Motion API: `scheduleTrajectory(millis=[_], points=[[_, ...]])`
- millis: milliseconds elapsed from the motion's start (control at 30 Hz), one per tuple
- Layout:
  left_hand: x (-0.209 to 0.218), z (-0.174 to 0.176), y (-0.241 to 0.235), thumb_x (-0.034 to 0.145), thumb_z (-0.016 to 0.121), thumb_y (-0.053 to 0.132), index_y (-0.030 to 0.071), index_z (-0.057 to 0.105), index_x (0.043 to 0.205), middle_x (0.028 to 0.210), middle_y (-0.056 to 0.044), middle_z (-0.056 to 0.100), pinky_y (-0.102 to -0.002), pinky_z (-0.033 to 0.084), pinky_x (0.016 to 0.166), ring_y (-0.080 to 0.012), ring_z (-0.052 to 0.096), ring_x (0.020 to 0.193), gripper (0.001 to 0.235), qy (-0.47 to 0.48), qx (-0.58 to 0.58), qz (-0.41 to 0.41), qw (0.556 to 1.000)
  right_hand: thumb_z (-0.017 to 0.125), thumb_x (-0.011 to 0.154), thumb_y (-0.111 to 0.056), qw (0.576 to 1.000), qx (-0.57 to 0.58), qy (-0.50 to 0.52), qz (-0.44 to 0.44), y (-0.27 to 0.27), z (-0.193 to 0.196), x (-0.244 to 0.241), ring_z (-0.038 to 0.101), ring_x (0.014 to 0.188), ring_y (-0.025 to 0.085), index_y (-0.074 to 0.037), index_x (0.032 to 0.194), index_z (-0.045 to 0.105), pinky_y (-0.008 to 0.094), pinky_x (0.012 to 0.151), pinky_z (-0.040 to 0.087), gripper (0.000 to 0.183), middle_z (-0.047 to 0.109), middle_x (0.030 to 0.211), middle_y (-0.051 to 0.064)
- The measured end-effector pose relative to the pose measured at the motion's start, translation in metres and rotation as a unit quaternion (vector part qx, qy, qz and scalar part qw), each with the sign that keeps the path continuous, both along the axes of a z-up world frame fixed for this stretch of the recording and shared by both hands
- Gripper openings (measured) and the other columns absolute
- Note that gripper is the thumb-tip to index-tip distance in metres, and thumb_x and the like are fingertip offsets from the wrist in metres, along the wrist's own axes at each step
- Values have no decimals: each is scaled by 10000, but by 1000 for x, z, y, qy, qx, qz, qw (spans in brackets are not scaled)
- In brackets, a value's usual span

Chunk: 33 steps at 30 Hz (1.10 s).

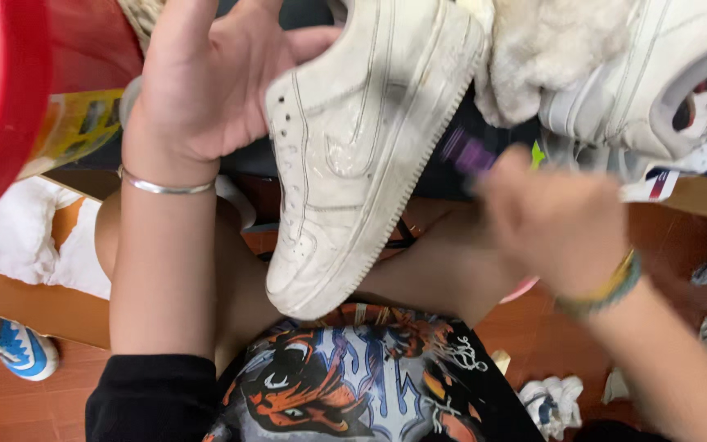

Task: The person scrubs a white sneaker using a purple toothbrush and a white cloth. They repeatedly brush the upper, toe box, and sole of the shoe, occasionally wiping it with the cloth. The person holds the shoe in their lap while seated on the floor.

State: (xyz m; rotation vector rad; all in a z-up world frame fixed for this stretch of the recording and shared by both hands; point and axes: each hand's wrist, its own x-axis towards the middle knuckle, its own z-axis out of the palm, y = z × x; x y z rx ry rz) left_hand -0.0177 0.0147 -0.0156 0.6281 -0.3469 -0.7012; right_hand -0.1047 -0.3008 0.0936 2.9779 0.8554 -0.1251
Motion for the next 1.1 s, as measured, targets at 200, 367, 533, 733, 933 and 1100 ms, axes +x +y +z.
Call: scheduleTrajectory(millis=[200, 367, 533, 733, 933, 1100], points=[[-10, 4, 5, 1077, 443, 708, 223, -79, 1696, 1609, -334, 321, -556, 572, 1010, -470, 542, 1390, 944, 48, -52, -43, 997, 651, 989, -285, 999, -44, 2, 31, 12, 15, 19, 506, 428, 243, -119, 736, 526, 389, 411, 376, 327, 491, 530, 61], [-17, 3, 5, 1087, 400, 684, 226, -85, 1709, 1595, -361, 333, -530, 580, 1005, -457, 560, 1360, 912, 78, -75, -7, 994, 653, 987, -282, 988, -101, 19, 115, 19, 15, 15, 495, 419, 202, -152, 718, 555, 358, 419, 378, 315, 510, 529, 57], [-21, -3, 1, 1105, 358, 643, 213, -78, 1725, 1575, -340, 336, -511, 590, 998, -445, 579, 1325, 871, 119, -122, -19, 985, 629, 997, -328, 990, -80, 40, 105, 12, 18, 29, 450, 382, 146, -137, 772, 599, 308, 382, 338, 297, 532, 538, 24], [-20, -9, -1, 1134, 325, 606, 214, -86, 1731, 1575, -343, 341, -513, 603, 993, -450, 581, 1296, 824, 174, -197, -41, 964, 651, 1057, -377, 982, -147, -32, 113, 12, 25, 44, 465, 489, 189, -143, 785, 515, 309, 448, 357, 384, 490, 590, 12], [-18, -14, 0, 1110, 359, 686, 193, -100, 1717, 1647, -328, 273, -485, 578, 975, -471, 573, 1339, 906, 112, -129, -27, 985, 697, 1029, -358, 980, -146, -37, 131, 17, 26, 46, 505, 468, 211, -141, 792, 499, 333, 456, 370, 378, 498, 575, 16], [-18, -16, -2, 1088, 369, 695, 192, -116, 1694, 1648, -373, 260, -493, 577, 982, -472, 558, 1377, 925, 81, -105, -20, 991, 701, 974, -373, 974, -148, -62, 162, 29, 31, 53, 518, 456, 223, -143, 731, 506, 342, 450, 381, 387, 527, 570, 2]])
